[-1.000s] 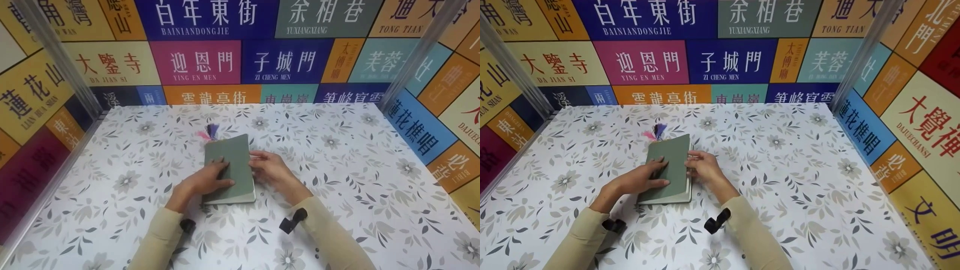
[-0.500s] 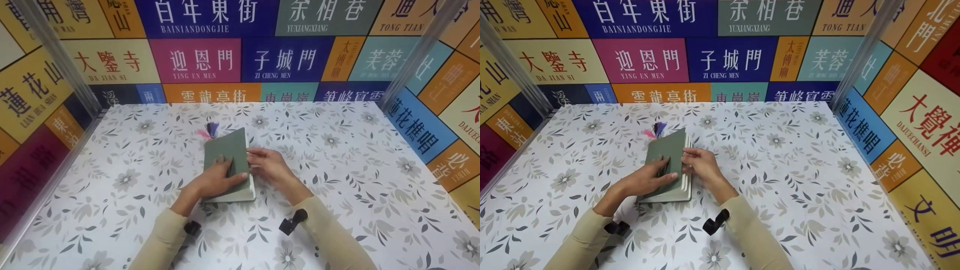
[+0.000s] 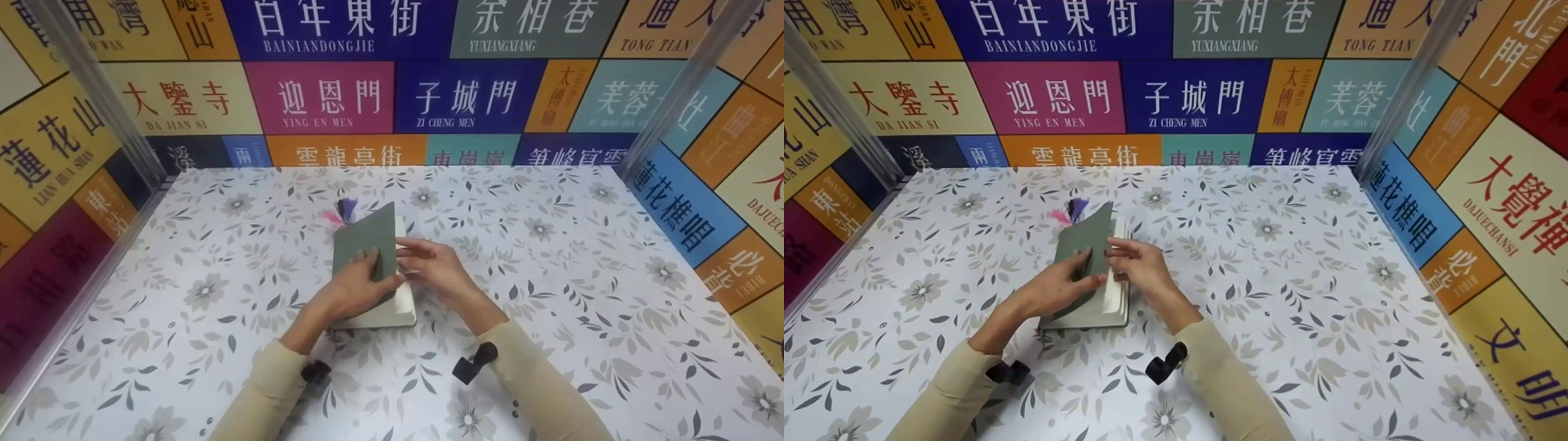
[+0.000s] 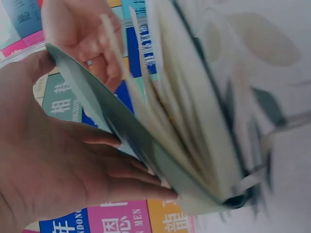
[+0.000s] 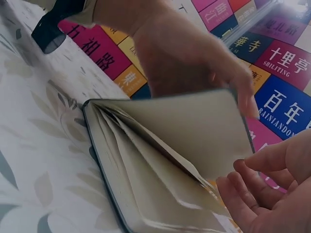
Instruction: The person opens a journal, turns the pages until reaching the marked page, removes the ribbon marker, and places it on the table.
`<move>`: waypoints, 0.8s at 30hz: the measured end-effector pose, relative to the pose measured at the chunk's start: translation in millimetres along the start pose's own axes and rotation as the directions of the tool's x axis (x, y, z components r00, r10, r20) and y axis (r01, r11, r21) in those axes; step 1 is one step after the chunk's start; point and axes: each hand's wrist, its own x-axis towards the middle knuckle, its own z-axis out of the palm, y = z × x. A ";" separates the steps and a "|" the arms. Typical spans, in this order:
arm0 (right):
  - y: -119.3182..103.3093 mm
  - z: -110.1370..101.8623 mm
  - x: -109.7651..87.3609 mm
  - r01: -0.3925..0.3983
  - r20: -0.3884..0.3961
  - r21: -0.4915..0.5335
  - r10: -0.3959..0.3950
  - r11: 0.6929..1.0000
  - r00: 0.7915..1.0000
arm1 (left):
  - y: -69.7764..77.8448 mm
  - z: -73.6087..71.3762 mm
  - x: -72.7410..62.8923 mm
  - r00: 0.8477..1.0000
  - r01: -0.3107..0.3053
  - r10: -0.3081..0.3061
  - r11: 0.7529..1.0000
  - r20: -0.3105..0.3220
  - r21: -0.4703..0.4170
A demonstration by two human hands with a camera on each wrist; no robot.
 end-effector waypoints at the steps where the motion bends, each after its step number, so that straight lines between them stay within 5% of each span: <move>1: 0.4 0.1 0.4 0.006 0.002 -0.014 -0.006 1.000 1.000 | 0.1 -2.7 -1.0 1.000 -0.006 0.006 1.000 -0.010 -0.013; 8: 6.7 1.3 0.6 0.128 0.048 -0.246 -0.120 0.961 0.992 | -4.2 -21.5 -11.1 0.999 -0.048 0.046 0.993 -0.016 -0.107; 12: 9.3 1.7 -1.5 0.228 0.141 -0.392 -0.186 0.891 0.972 | -6.7 -33.5 -17.3 0.998 -0.064 0.062 0.990 -0.018 -0.127; 17: 10.6 1.3 -4.1 0.362 0.324 -0.474 -0.224 0.802 0.919 | -12.9 -52.5 -23.3 0.990 -0.139 0.136 0.977 -0.026 -0.162; 22: 13.7 1.1 -6.8 0.394 0.398 -0.619 -0.161 0.679 0.903 | -21.2 -71.1 -32.6 0.969 -0.247 0.241 0.960 -0.059 -0.135; 24: 15.1 1.2 -8.1 0.384 0.416 -0.654 -0.114 0.652 0.902 | -25.5 -77.9 -37.2 0.961 -0.274 0.268 0.956 -0.073 -0.101</move>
